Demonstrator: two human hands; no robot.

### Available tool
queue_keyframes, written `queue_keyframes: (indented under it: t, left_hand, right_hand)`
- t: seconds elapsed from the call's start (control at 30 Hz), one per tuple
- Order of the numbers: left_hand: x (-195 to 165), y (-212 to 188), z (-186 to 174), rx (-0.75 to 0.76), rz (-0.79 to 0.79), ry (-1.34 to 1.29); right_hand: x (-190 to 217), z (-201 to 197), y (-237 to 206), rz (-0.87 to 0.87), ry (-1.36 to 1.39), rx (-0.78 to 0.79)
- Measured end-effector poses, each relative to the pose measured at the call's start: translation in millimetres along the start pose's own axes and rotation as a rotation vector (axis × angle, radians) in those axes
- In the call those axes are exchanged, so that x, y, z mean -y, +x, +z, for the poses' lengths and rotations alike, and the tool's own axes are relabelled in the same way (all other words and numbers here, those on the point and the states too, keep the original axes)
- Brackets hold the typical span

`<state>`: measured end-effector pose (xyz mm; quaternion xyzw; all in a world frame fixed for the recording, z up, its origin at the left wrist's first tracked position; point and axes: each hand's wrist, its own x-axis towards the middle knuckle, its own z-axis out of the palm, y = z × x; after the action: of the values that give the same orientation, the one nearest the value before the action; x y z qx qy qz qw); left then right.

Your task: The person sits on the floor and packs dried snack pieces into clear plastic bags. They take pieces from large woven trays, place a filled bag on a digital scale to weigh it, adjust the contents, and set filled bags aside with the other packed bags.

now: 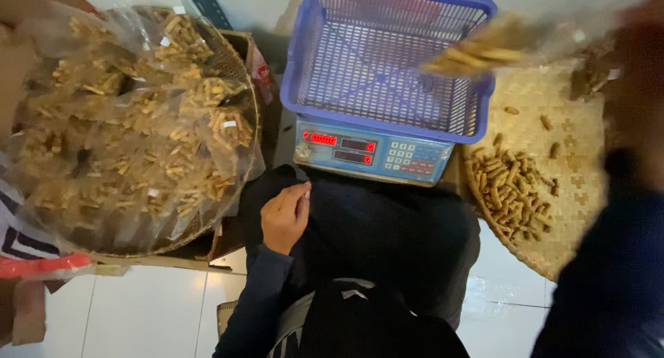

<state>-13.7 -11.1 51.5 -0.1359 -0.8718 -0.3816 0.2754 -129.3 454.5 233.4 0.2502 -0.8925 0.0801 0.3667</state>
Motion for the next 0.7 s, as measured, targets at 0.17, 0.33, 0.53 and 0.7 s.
queue_keyframes:
  t: [0.17, 0.33, 0.53, 0.7]
  left_hand:
    - [4, -2, -10, 0.0, -0.007, -0.018]
    - [8, -2, -21, -0.04, -0.003, -0.046]
    - [13, -5, -26, -0.047, -0.015, -0.125]
    - [11, -7, -21, -0.03, -0.011, -0.102]
  right_hand:
    - [103, 88, 48, -0.071, 0.033, -0.01]
    - [178, 120, 33, -0.058, 0.125, 0.016]
    - [204, 101, 15, -0.082, 0.119, 0.032]
    - [212, 96, 8, -0.069, 0.105, 0.076]
